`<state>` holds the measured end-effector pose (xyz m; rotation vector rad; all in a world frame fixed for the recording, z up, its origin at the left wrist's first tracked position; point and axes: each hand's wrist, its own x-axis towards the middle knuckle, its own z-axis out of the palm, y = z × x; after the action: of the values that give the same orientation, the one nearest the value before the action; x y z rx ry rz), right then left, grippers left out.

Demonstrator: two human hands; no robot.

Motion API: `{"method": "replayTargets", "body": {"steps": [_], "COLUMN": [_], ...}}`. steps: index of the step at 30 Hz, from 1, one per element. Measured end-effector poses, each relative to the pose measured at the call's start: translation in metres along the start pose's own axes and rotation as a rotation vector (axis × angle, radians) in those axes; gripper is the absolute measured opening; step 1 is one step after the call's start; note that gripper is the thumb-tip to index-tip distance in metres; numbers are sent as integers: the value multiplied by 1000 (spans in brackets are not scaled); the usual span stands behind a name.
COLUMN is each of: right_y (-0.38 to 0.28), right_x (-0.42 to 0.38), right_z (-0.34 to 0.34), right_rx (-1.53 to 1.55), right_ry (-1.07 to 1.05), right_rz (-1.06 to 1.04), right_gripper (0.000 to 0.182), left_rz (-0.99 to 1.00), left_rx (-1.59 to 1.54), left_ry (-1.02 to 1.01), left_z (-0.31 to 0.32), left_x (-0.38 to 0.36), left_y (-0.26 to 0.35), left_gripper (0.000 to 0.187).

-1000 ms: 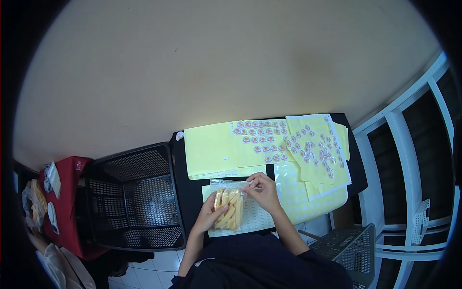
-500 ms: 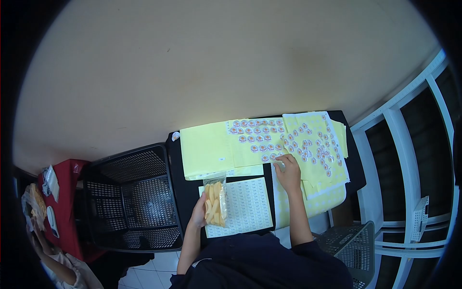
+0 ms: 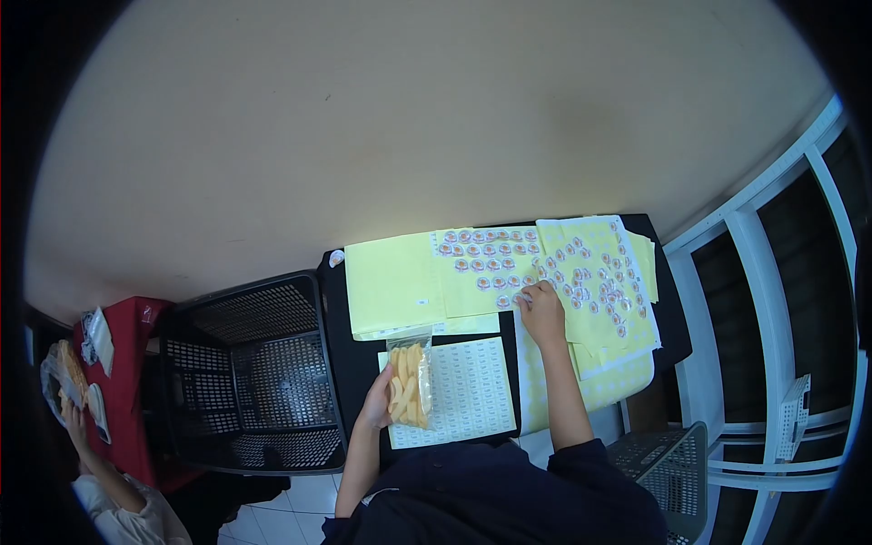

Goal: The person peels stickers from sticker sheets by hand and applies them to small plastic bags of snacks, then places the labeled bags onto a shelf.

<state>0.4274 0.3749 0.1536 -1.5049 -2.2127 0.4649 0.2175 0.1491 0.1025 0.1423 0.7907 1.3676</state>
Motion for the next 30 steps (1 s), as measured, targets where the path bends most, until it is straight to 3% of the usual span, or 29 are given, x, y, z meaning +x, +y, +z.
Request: {"method": "replayTargets", "body": {"steps": [11, 21, 27, 30], "right_y": [-2, -6, -1, -1], "right_x": [3, 9, 12, 9], "right_z": [0, -11, -14, -10], "right_rx": [-87, -78, 76, 106], "right_ry": [-18, -143, -275, -244], "right_rz": [-15, 94, 88, 51], "right_gripper": [5, 10, 16, 18], "left_rz": [2, 28, 23, 18], "left_rx": [-23, -27, -15, -19], "left_ry": [-15, -44, -30, -53], "left_z": [4, 3, 4, 1], "left_x": [0, 0, -1, 1], "left_y": [1, 0, 0, -1], "left_gripper": [49, 49, 49, 49]}}
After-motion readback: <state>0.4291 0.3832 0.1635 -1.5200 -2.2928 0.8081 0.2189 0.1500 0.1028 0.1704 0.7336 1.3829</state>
